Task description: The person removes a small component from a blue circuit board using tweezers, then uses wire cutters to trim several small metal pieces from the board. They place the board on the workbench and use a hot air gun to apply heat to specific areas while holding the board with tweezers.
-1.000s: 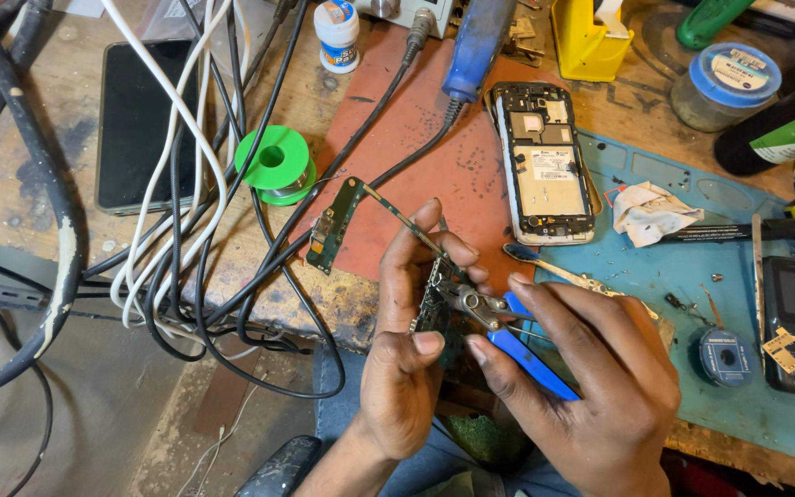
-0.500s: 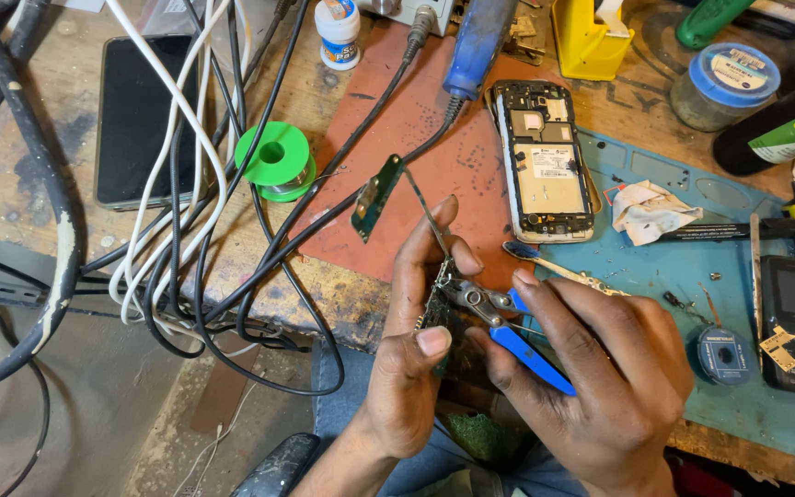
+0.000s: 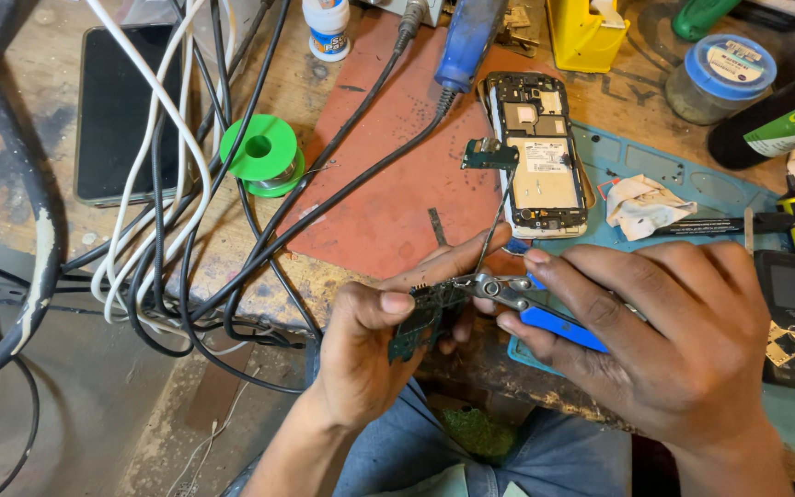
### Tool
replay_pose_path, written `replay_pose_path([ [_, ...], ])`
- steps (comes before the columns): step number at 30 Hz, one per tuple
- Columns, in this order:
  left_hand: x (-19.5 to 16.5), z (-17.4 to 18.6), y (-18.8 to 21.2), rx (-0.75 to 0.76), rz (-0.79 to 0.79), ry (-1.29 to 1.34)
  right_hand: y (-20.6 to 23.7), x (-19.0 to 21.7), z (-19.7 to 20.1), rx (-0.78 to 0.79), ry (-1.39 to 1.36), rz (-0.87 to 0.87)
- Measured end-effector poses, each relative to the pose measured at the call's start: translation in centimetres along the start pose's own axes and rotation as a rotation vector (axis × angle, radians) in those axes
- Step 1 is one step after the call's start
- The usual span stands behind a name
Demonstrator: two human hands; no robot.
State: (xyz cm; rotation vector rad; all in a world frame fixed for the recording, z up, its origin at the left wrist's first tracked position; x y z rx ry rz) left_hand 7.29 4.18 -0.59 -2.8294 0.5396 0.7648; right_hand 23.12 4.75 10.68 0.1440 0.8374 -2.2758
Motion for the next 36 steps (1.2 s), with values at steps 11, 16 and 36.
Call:
replay_pose_path([
  [11, 0.4, 0.3, -0.2, 0.025, 0.037, 0.248, 0.2, -0.2, -1.3, 0.035, -0.180, -0.103],
  [16, 0.1, -0.2, -0.2, 0.030, 0.008, 0.256, 0.7, 0.0, -1.8, 0.038, -0.330, -0.212],
  [36, 0.6, 0.2, -0.3, -0.028, -0.015, 0.166, 2.7, 0.4, -3.0, 0.058, -0.579, -0.355],
])
Point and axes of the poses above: each hand's wrist, its own y-axis away from the middle knuckle, its own z-axis out of the back of the hand, x = y × z, the point moved 5 cm from there along -y, towards the middle knuckle, and after that the axes turned 15 degrees about y, right-handed, at the moved point
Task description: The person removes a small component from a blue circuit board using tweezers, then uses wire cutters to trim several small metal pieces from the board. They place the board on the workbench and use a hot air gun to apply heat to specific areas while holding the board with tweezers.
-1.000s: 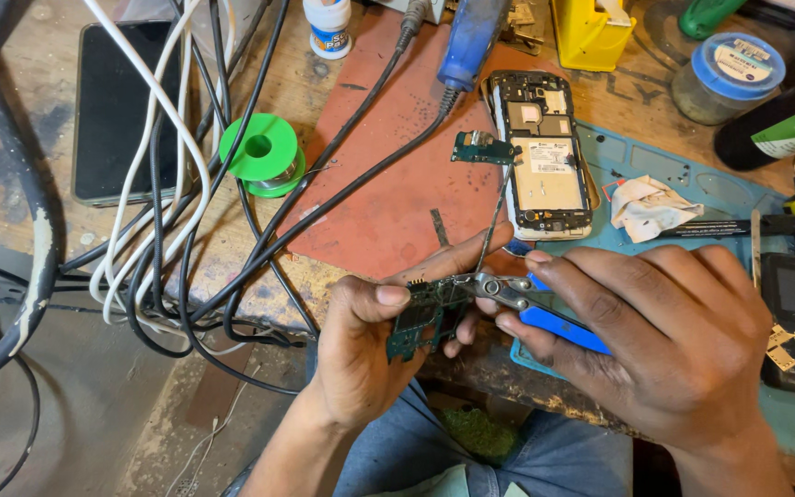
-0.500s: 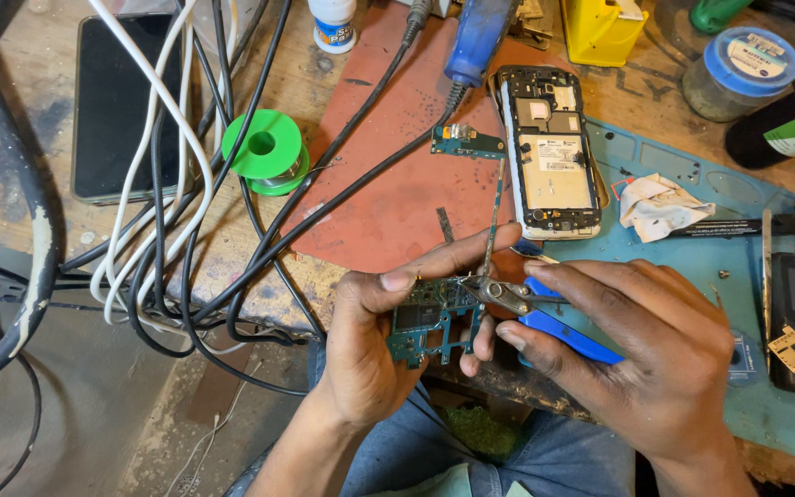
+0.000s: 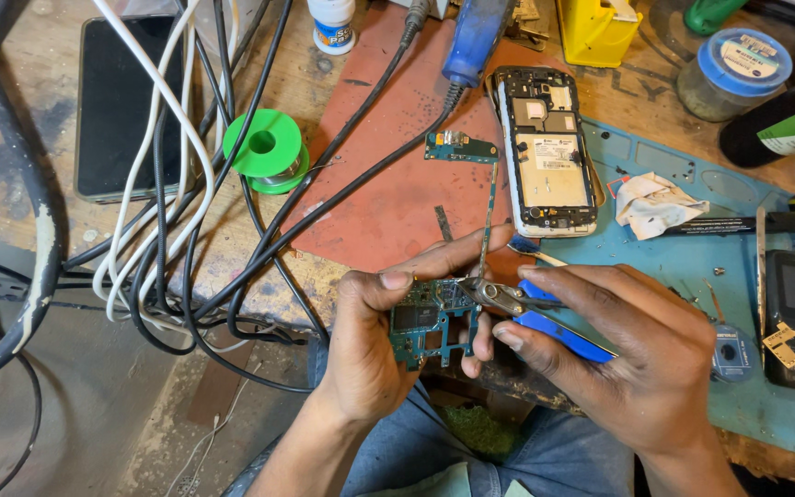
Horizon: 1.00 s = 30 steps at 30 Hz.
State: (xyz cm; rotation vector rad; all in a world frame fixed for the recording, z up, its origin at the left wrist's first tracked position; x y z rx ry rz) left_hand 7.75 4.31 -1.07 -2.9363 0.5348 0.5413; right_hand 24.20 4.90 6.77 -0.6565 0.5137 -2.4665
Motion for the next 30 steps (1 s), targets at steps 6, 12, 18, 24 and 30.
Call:
replay_pose_path([
  [6, 0.4, -0.1, 0.1, 0.028, 0.044, 0.157, 0.2, -0.3, -0.2, 0.028, -0.110, -0.066],
  [12, 0.1, -0.3, 0.1, 0.032, -0.032, 0.118, -0.7, 0.0, -0.1, 0.052, -0.089, -0.091],
  [18, -0.9, -0.6, 0.3, -0.030, -0.222, -0.047, -0.5, 1.8, 1.0, -0.030, 0.104, -0.155],
  [24, -0.9, -1.1, 0.6, 0.019, -0.222, -0.108, -0.4, 3.2, 1.9, -0.057, 0.160, -0.179],
  [30, -0.9, -1.0, 0.8, 0.048, -0.268, -0.193, -0.5, 3.6, 1.9, -0.032, 0.208, -0.146],
])
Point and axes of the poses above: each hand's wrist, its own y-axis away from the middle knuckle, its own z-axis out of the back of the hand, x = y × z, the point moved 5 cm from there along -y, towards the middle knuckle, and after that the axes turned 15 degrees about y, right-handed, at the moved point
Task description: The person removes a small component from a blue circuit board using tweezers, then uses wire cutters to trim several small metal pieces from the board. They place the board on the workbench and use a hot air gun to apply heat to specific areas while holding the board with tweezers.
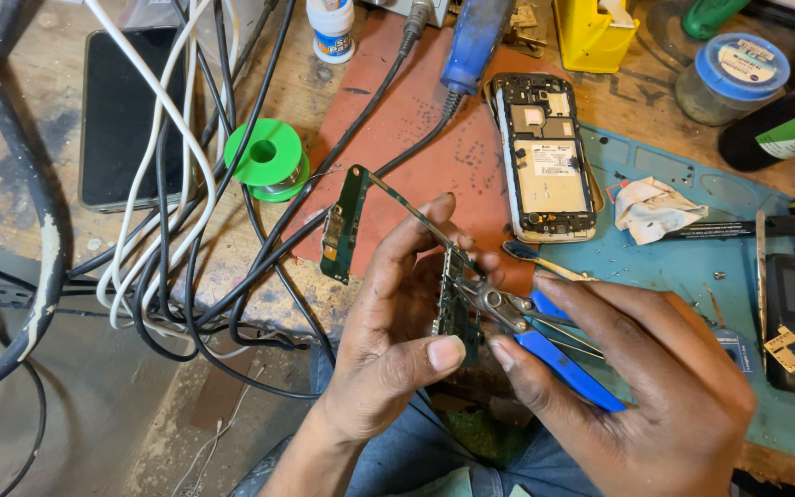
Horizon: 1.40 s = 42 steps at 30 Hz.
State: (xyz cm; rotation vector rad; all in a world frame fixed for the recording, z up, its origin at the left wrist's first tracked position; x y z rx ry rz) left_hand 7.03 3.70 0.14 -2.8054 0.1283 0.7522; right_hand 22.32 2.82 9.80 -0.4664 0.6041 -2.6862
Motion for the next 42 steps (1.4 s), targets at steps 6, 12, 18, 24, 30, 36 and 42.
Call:
replay_pose_path([
  [6, 0.0, 0.1, 0.2, 0.010, -0.011, -0.020, 0.0, 0.2, 0.1, 0.004, 0.048, 0.040],
  [12, 0.0, 0.1, 0.1, 0.002, -0.021, -0.010, -0.1, 0.5, 0.2, -0.021, 0.080, 0.061],
  [18, 0.0, 0.2, 0.3, 0.014, -0.024, -0.035, -0.3, 0.7, 0.3, -0.016, 0.084, 0.052],
  [24, 0.1, 0.2, 0.4, 0.048, -0.031, -0.039, -0.2, 0.7, 0.4, -0.009, 0.104, 0.078],
  [30, 0.3, 0.5, 0.2, 0.021, 0.005, -0.009, 0.3, -0.5, -0.6, 0.113, -0.088, -0.077],
  [36, 0.4, 0.9, 0.4, -0.025, 0.050, 0.128, 1.4, -2.0, -1.7, 0.229, -0.290, -0.142],
  [42, 0.8, 1.2, 0.3, -0.008, 0.085, 0.237, 2.7, -4.9, -3.8, 0.382, -0.592, -0.272],
])
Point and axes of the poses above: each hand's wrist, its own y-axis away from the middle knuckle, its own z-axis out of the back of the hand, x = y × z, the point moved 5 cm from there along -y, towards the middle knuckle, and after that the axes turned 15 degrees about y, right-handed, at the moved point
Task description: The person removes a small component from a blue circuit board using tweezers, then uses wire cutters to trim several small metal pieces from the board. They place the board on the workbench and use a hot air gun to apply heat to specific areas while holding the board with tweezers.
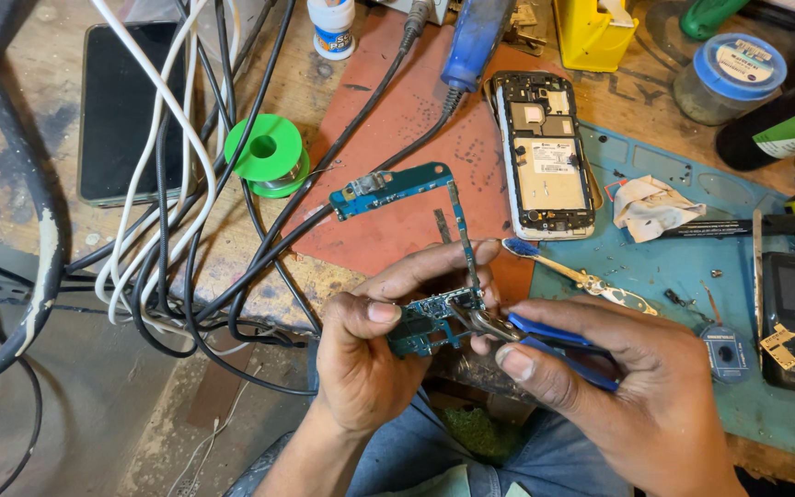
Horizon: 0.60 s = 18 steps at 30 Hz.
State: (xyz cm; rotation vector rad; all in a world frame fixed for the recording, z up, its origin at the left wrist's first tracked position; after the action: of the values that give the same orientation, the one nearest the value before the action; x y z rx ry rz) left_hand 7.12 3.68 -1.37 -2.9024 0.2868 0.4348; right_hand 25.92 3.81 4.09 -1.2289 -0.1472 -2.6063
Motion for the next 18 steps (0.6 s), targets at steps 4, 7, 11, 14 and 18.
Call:
replay_pose_path([
  [4, 0.1, 0.3, 0.0, -0.001, 0.028, 0.052, -0.1, -1.2, -0.1, 0.017, 0.062, 0.000],
  [7, 0.2, 0.2, 0.0, 0.012, 0.025, 0.092, -0.6, -1.2, -0.2, 0.026, 0.037, -0.051],
  [11, 0.0, 0.1, -0.1, -0.021, 0.008, 0.054, -1.0, 0.9, -0.1, -0.021, 0.032, 0.030],
  [14, -0.2, -0.4, -0.2, 0.012, 0.032, -0.011, -1.0, 3.1, 0.6, -0.096, 0.216, 0.159],
  [18, -0.6, -1.4, -0.4, 0.118, 0.064, -0.082, -1.1, 4.8, 1.9, -0.108, 0.466, 0.317],
])
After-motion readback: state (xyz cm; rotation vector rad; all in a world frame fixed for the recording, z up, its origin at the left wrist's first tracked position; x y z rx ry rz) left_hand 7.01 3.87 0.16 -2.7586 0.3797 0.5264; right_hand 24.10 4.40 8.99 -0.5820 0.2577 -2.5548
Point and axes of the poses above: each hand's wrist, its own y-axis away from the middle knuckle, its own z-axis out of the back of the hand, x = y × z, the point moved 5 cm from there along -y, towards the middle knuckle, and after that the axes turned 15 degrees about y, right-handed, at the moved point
